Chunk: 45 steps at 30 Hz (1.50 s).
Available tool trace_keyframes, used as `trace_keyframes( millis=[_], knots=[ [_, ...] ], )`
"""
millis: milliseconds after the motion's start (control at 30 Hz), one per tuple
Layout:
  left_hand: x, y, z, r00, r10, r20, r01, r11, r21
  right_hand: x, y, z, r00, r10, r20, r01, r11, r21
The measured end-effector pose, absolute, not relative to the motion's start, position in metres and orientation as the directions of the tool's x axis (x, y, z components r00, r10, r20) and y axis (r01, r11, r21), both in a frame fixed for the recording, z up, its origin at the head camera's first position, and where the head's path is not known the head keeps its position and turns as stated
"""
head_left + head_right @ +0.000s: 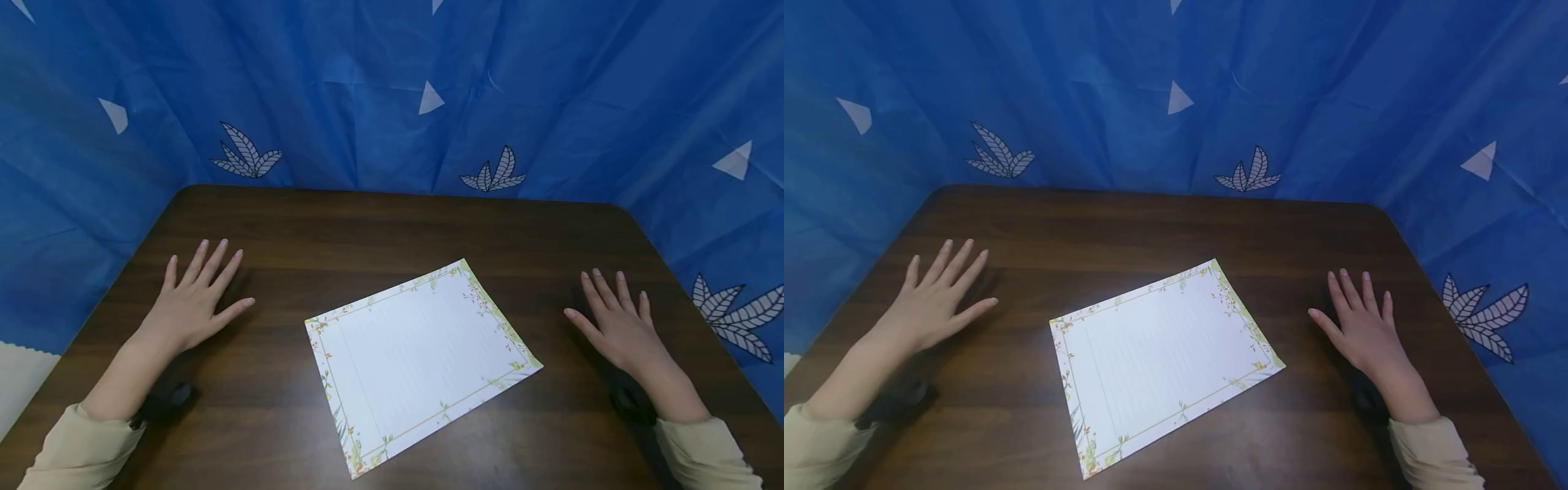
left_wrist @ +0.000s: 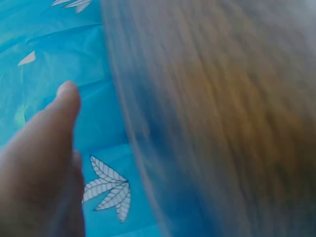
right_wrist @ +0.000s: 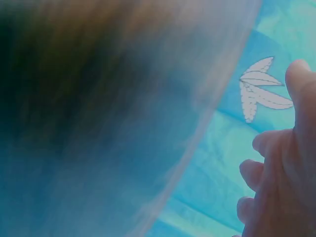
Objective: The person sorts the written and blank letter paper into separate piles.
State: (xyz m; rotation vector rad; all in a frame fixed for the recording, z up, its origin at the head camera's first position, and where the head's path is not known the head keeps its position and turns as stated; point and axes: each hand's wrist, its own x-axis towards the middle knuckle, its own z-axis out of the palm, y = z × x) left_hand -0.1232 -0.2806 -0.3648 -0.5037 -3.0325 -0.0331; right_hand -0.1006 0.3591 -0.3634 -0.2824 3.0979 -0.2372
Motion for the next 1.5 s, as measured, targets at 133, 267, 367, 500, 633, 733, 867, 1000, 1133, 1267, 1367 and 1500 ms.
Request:
trace_keyframes(
  millis=[133, 267, 367, 500, 633, 733, 867, 1000, 1133, 1267, 1367, 1500],
  knots=[
    [-0.116, -0.268, -0.356, -0.936, 0.338, 0.098, 0.344, 0.937, 0.061, -0.094, 0.354, -0.358, -0.981, -0.19, 0.024, -0.192, 0.966, -0.175],
    [-0.11, -0.25, -0.344, -0.921, 0.369, 0.123, 0.384, 0.915, 0.127, -0.085, 0.345, -0.349, -0.978, -0.199, 0.062, -0.208, 0.956, -0.205],
    [-0.104, -0.236, -0.337, -0.909, 0.392, 0.142, 0.412, 0.895, 0.17, -0.079, 0.338, -0.342, -0.973, -0.216, 0.081, -0.229, 0.945, -0.235],
    [-0.097, -0.219, -0.332, -0.897, 0.412, 0.158, 0.44, 0.863, 0.25, -0.07, 0.327, -0.335, -0.963, -0.249, 0.102, -0.268, 0.919, -0.288],
    [-0.097, -0.203, -0.336, -0.89, 0.436, 0.135, 0.453, 0.811, 0.371, -0.062, 0.315, -0.332, -0.954, -0.277, 0.112, -0.298, 0.893, -0.338],
    [-0.1, -0.194, -0.343, -0.879, 0.467, 0.096, 0.456, 0.762, 0.46, -0.058, 0.304, -0.332, -0.947, -0.306, 0.097, -0.318, 0.86, -0.399],
    [-0.102, -0.188, -0.354, -0.86, 0.509, 0.041, 0.445, 0.707, 0.55, -0.055, 0.29, -0.334, -0.935, -0.346, 0.076, -0.338, 0.81, -0.479],
    [-0.1, -0.184, -0.362, -0.848, 0.529, 0.008, 0.429, 0.678, 0.597, -0.052, 0.28, -0.336, -0.929, -0.363, 0.067, -0.345, 0.791, -0.504],
    [-0.1, -0.179, -0.366, -0.83, 0.558, -0.013, 0.439, 0.667, 0.602, -0.05, 0.275, -0.339, -0.929, -0.366, 0.062, -0.348, 0.8, -0.488],
    [-0.1, -0.176, -0.37, -0.813, 0.582, -0.032, 0.455, 0.669, 0.587, -0.05, 0.272, -0.344, -0.926, -0.374, 0.057, -0.353, 0.801, -0.484],
    [-0.099, -0.175, -0.372, -0.814, 0.58, -0.038, 0.462, 0.686, 0.562, -0.052, 0.268, -0.351, -0.926, -0.376, 0.03, -0.347, 0.816, -0.463],
    [-0.096, -0.177, -0.374, -0.817, 0.574, -0.052, 0.463, 0.708, 0.533, -0.055, 0.264, -0.362, -0.931, -0.362, -0.054, -0.314, 0.866, -0.389]
  ],
)
